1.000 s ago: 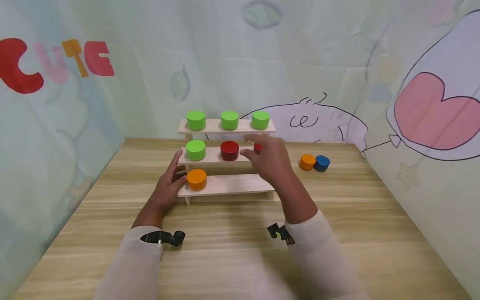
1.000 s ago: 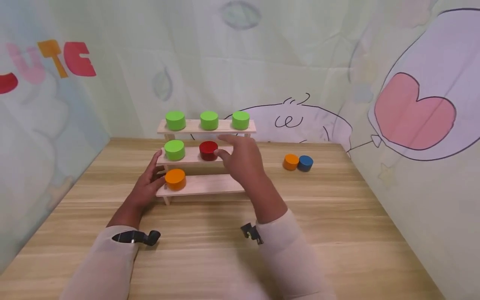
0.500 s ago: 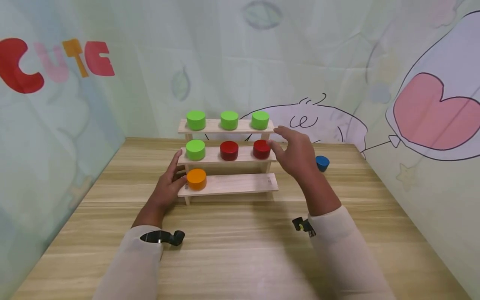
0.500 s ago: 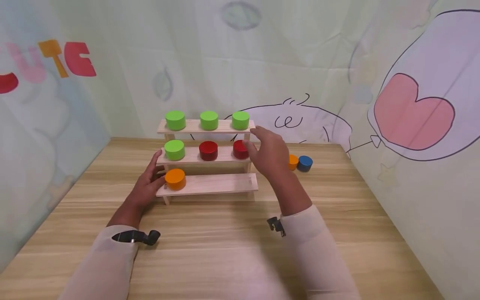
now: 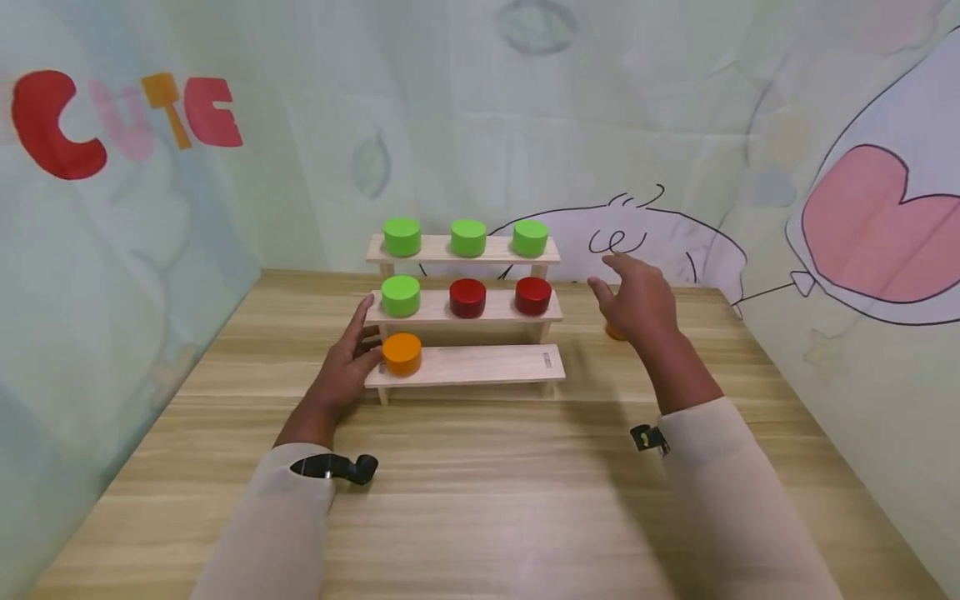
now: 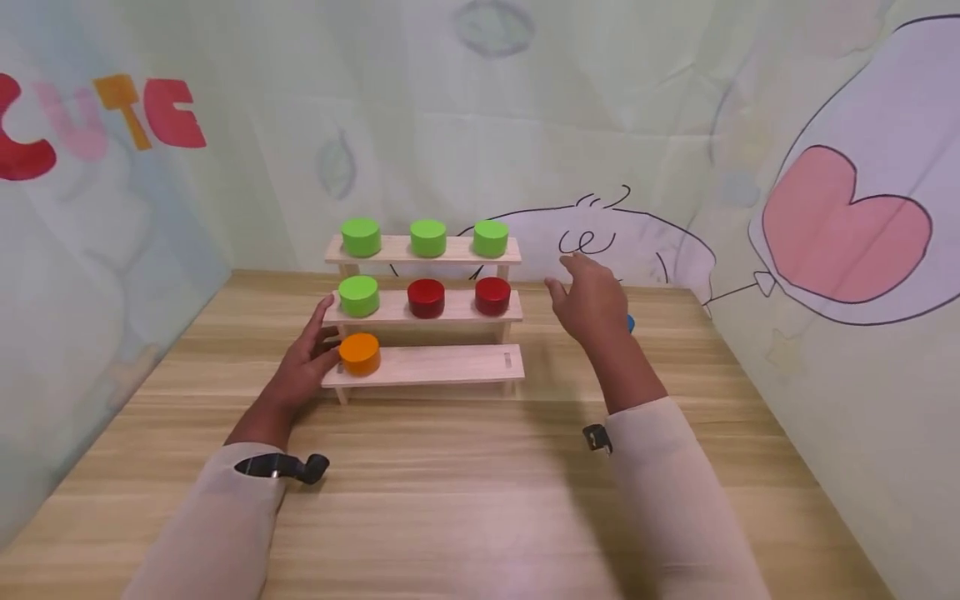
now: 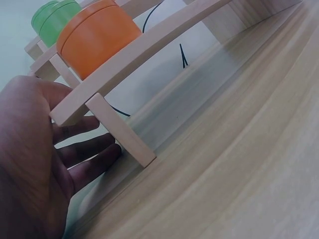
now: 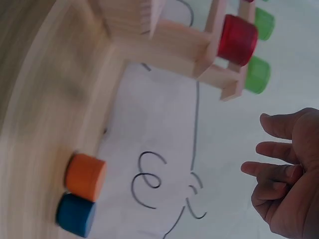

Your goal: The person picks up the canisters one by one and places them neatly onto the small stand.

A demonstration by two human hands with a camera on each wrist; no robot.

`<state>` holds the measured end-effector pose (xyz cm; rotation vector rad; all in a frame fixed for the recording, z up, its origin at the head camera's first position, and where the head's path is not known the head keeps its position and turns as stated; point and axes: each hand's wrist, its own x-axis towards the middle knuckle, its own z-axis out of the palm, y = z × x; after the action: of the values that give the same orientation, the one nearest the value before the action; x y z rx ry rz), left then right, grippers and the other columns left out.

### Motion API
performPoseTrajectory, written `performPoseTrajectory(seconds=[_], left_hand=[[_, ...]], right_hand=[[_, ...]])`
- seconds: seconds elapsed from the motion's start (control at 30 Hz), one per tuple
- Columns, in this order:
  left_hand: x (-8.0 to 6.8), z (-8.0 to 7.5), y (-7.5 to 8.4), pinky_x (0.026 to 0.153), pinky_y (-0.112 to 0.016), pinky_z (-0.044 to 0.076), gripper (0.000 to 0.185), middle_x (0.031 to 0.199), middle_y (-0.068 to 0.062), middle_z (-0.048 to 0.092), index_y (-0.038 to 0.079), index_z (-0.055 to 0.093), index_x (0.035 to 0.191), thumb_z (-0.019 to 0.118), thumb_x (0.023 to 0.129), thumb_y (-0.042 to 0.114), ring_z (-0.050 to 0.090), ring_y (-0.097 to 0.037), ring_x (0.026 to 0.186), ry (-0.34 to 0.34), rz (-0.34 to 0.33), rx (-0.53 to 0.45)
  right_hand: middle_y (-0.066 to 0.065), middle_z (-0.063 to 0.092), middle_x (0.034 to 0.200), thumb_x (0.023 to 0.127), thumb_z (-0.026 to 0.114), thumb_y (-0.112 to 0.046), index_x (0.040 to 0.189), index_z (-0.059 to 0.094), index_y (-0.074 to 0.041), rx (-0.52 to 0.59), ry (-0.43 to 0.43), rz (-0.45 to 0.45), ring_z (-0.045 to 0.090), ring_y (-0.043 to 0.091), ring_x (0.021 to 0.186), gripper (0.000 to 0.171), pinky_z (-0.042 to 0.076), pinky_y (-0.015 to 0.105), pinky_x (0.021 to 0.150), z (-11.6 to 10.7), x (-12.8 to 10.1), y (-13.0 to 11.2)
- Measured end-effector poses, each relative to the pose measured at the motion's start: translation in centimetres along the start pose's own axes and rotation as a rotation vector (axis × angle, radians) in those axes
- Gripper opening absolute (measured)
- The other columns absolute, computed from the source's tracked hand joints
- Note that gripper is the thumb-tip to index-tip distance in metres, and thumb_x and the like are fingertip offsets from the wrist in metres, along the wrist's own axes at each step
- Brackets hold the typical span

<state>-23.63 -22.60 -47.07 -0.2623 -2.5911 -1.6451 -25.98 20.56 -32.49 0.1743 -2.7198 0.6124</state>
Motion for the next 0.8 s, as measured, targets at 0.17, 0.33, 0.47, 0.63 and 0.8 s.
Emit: performPoseTrajectory(seconds=[0.17, 0.33, 0.47, 0.63, 0.8], left_hand=[[0.1, 0.0, 0.0, 0.13, -0.071, 0.029, 0.089, 0.172, -0.026, 0.04, 0.066, 0.0, 0.167, 0.049, 0.114, 0.014, 0.043, -0.051, 0.157, -0.01, -0.015, 0.001], [0.1, -0.1, 0.0, 0.13, -0.072, 0.029, 0.089, 0.172, -0.025, 0.04, 0.068, 0.0, 0.166, 0.049, 0.114, 0.014, 0.042, -0.051, 0.158, -0.008, -0.013, 0.007], [0.2, 0.0, 0.0, 0.13, -0.071, 0.029, 0.09, 0.172, -0.025, 0.041, 0.069, 0.0, 0.165, 0.049, 0.114, 0.014, 0.042, -0.05, 0.158, -0.008, -0.019, 0.007], [0.1, 0.2, 0.2, 0.13, -0.071, 0.03, 0.089, 0.173, -0.024, 0.04, 0.069, 0.0, 0.166, 0.049, 0.114, 0.015, 0.042, -0.05, 0.158, -0.014, -0.03, -0.01], [-0.1, 0.0, 0.4, 0.13, -0.071, 0.03, 0.089, 0.173, -0.023, 0.04, 0.067, -0.001, 0.166, 0.05, 0.114, 0.015, 0.042, -0.049, 0.159, -0.011, -0.032, -0.008]], right_hand=[[0.023, 0.059, 0.159, 0.109, 0.066, -0.031, 0.153, 0.061, -0.002, 0.027, -0.109, 0.078, 0.055, 0.047, 0.147, 0.053, 0.051, 0.064, 0.114, 0.7, 1.1, 2.3], [0.028, 0.055, 0.162, 0.109, 0.065, -0.033, 0.154, 0.059, 0.001, 0.121, -0.235, 0.133, 0.052, 0.05, 0.149, 0.058, 0.048, 0.063, 0.119, 2.3, 2.3, 5.3], [0.03, 0.051, 0.163, 0.108, 0.066, -0.035, 0.156, 0.057, 0.002, 0.109, -0.308, 0.146, 0.047, 0.051, 0.152, 0.061, 0.043, 0.062, 0.125, 3.5, 2.8, 7.4], [0.033, 0.048, 0.164, 0.105, 0.07, -0.035, 0.155, 0.058, 0.001, 0.067, -0.359, 0.154, 0.043, 0.053, 0.153, 0.062, 0.039, 0.063, 0.126, 4.0, 3.1, 9.0], [0.032, 0.05, 0.163, 0.101, 0.074, -0.029, 0.152, 0.062, 0.0, 0.052, -0.39, 0.14, 0.05, 0.052, 0.146, 0.06, 0.044, 0.062, 0.121, 3.9, 3.7, 10.0]])
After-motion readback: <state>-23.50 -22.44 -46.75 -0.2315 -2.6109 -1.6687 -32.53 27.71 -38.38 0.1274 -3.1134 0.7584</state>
